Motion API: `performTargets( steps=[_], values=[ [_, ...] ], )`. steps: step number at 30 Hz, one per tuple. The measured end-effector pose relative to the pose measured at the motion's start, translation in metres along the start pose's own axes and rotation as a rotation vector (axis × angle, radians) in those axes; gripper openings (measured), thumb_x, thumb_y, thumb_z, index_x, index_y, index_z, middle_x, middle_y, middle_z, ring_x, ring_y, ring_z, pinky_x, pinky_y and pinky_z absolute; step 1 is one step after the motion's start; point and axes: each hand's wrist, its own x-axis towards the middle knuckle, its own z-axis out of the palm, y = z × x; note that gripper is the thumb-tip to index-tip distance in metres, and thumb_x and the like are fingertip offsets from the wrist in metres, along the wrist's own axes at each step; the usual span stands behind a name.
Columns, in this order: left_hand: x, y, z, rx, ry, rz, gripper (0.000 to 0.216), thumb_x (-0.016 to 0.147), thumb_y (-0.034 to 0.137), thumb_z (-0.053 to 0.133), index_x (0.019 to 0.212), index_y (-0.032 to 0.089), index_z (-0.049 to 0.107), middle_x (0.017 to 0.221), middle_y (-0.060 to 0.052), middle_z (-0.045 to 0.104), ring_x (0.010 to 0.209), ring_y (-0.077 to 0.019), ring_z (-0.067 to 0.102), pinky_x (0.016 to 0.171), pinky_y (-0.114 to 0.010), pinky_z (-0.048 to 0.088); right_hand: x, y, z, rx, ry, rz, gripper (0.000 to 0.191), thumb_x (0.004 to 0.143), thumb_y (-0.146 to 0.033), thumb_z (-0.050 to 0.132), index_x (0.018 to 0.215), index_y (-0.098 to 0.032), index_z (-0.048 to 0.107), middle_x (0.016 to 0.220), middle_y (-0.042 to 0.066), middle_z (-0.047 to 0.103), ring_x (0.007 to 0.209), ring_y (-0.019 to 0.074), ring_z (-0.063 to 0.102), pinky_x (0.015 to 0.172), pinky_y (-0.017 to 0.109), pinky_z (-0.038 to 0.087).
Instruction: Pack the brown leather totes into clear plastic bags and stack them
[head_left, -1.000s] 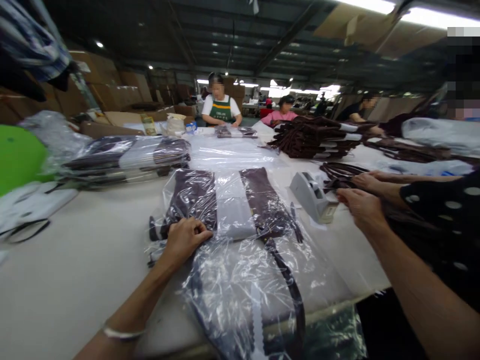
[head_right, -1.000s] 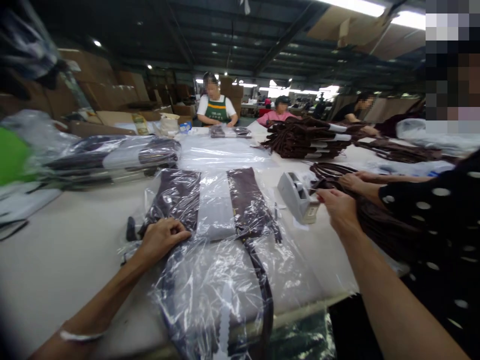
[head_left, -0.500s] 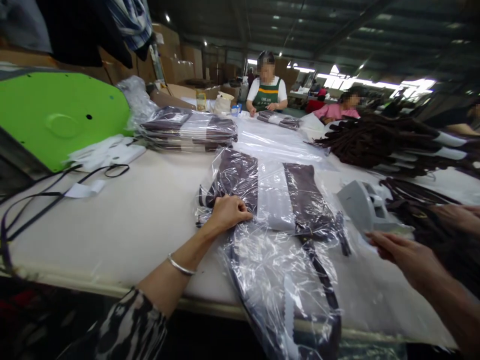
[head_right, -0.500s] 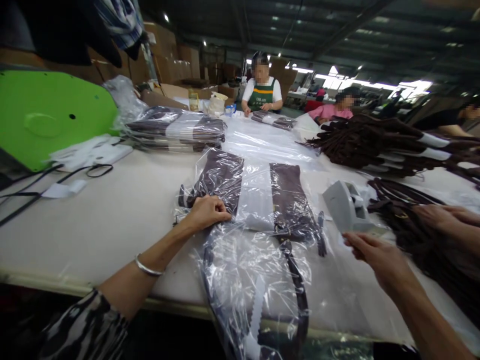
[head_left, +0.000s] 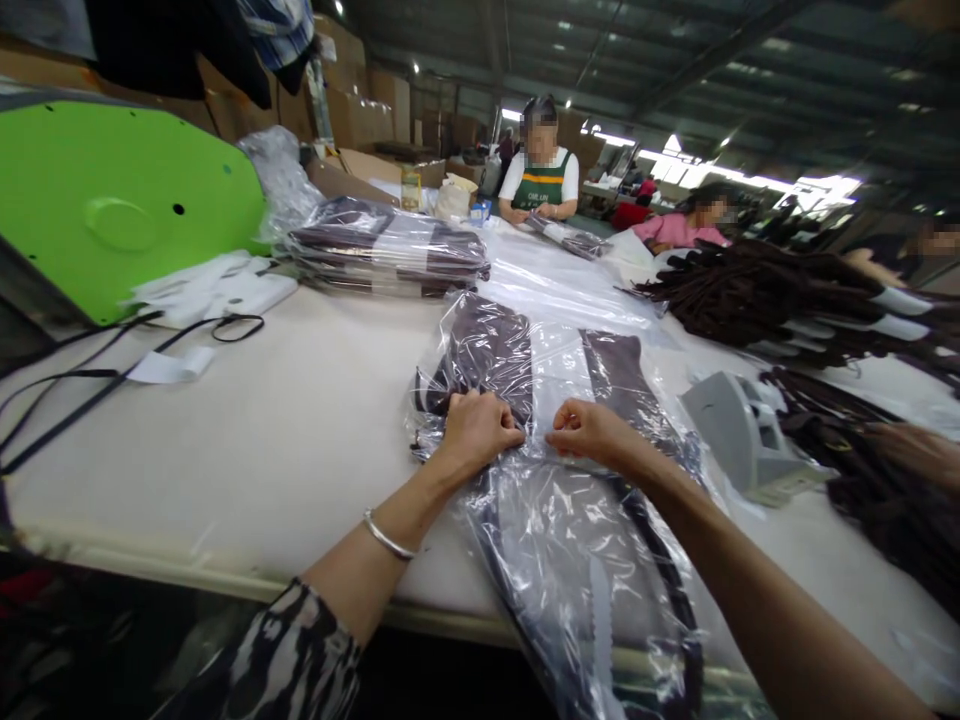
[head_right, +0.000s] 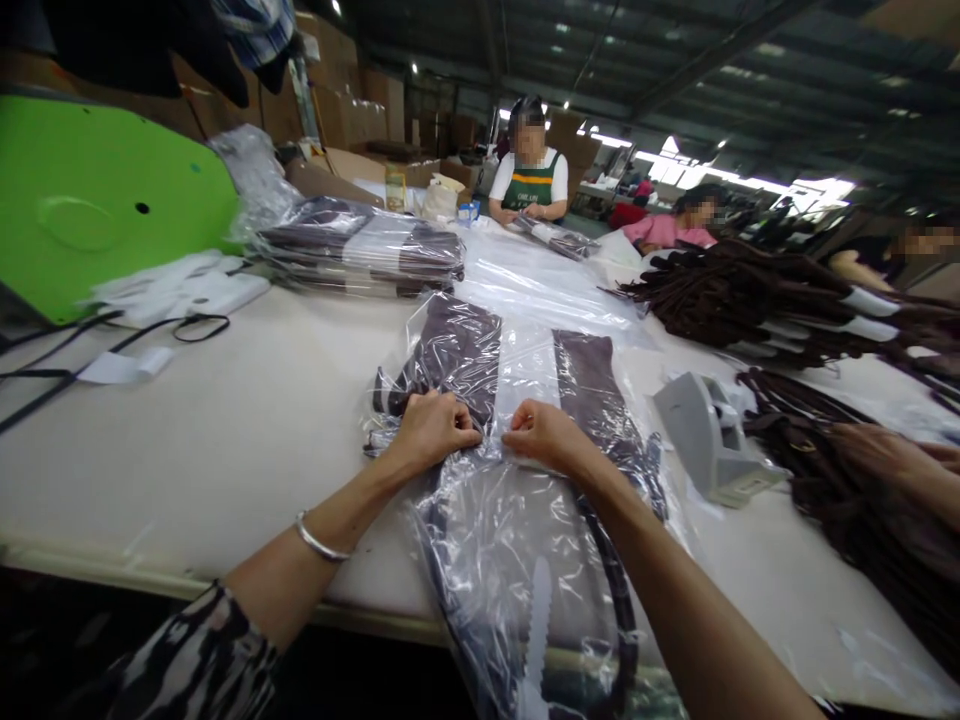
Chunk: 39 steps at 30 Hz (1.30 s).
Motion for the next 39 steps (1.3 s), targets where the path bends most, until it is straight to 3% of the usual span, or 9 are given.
performTargets(
  steps=[4, 10, 16, 20, 24, 30, 36, 39],
  values=[
    [-0.002, -0.003, 0.005, -0.016, 0.042, 0.016, 0.012, 0.071, 0.034, 0.073, 0.066, 0.023, 0.073, 0.078, -0.004, 0.070, 0.083, -0.0253, 0.059, 0.080, -0.039, 0.038, 0.008, 0.015, 0.002, -0.197, 0.051, 0.054, 0.021, 0.069, -0.031, 0.072, 0.059, -0.020, 0.057, 0.049, -0.003, 0.061, 0.049, 0.0119, 0.053, 0.048, 0.023, 0.030],
    [-0.003, -0.004, 0.006, -0.004, 0.029, 0.015, 0.015, 0.072, 0.036, 0.076, 0.069, 0.022, 0.070, 0.080, -0.003, 0.068, 0.086, -0.0241, 0.058, 0.084, -0.039, 0.037, 0.007, 0.034, -0.001, -0.311, 0.044, 0.133, 0.043, 0.071, -0.056, 0.070, 0.054, -0.020, 0.053, 0.045, -0.002, 0.057, 0.044, 0.0105, 0.046, 0.047, 0.025, 0.025],
    [-0.003, -0.003, 0.006, 0.031, 0.030, -0.008, 0.017, 0.072, 0.039, 0.075, 0.072, 0.023, 0.070, 0.081, -0.001, 0.068, 0.088, -0.0231, 0.057, 0.082, -0.037, 0.037, 0.006, 0.046, -0.024, -0.200, -0.077, 0.195, 0.037, 0.067, -0.049, 0.076, 0.061, -0.020, 0.054, 0.050, -0.001, 0.060, 0.044, 0.0115, 0.050, 0.047, 0.024, 0.030],
    [-0.002, -0.004, 0.007, 0.045, 0.027, -0.004, 0.016, 0.071, 0.039, 0.075, 0.071, 0.024, 0.070, 0.082, -0.001, 0.069, 0.087, -0.0227, 0.057, 0.082, -0.037, 0.037, 0.002, 0.034, -0.024, -0.225, 0.001, 0.160, 0.042, 0.074, -0.059, 0.066, 0.061, -0.020, 0.056, 0.054, 0.001, 0.062, 0.050, 0.0133, 0.054, 0.049, 0.025, 0.032],
    [-0.002, -0.003, 0.005, 0.054, 0.008, -0.012, 0.017, 0.071, 0.040, 0.075, 0.072, 0.024, 0.071, 0.083, -0.001, 0.069, 0.087, -0.0229, 0.058, 0.083, -0.037, 0.037, 0.002, 0.023, -0.018, -0.372, 0.023, 0.198, 0.044, 0.068, -0.063, 0.070, 0.065, -0.020, 0.061, 0.067, 0.005, 0.068, 0.063, 0.0181, 0.061, 0.053, 0.027, 0.033],
    [-0.002, -0.002, 0.003, 0.043, 0.001, -0.007, 0.017, 0.072, 0.040, 0.075, 0.071, 0.023, 0.071, 0.083, -0.001, 0.070, 0.087, -0.0228, 0.058, 0.083, -0.037, 0.038, -0.005, 0.037, -0.029, -0.410, 0.023, 0.236, 0.042, 0.070, -0.061, 0.070, 0.069, -0.019, 0.065, 0.074, 0.007, 0.070, 0.068, 0.0199, 0.063, 0.056, 0.028, 0.036],
    [-0.003, 0.004, -0.008, 0.002, -0.041, -0.008, 0.017, 0.074, 0.039, 0.074, 0.072, 0.023, 0.070, 0.078, -0.001, 0.070, 0.085, -0.0241, 0.062, 0.083, -0.038, 0.042, -0.017, 0.046, -0.033, -0.484, 0.148, 0.231, 0.038, 0.067, -0.059, 0.073, 0.074, -0.022, 0.066, 0.086, 0.008, 0.072, 0.080, 0.0264, 0.066, 0.060, 0.031, 0.039],
    [-0.009, -0.012, -0.027, -0.015, 0.144, 0.033, 0.020, 0.078, 0.036, 0.073, 0.092, 0.023, 0.069, 0.103, -0.004, 0.070, 0.100, -0.0253, 0.063, 0.093, -0.040, 0.044, -0.021, 0.080, -0.059, -0.397, 0.315, 0.253, 0.039, 0.071, -0.058, 0.070, 0.086, -0.022, 0.069, 0.089, 0.009, 0.073, 0.084, 0.0282, 0.066, 0.067, 0.034, 0.045]
  ],
)
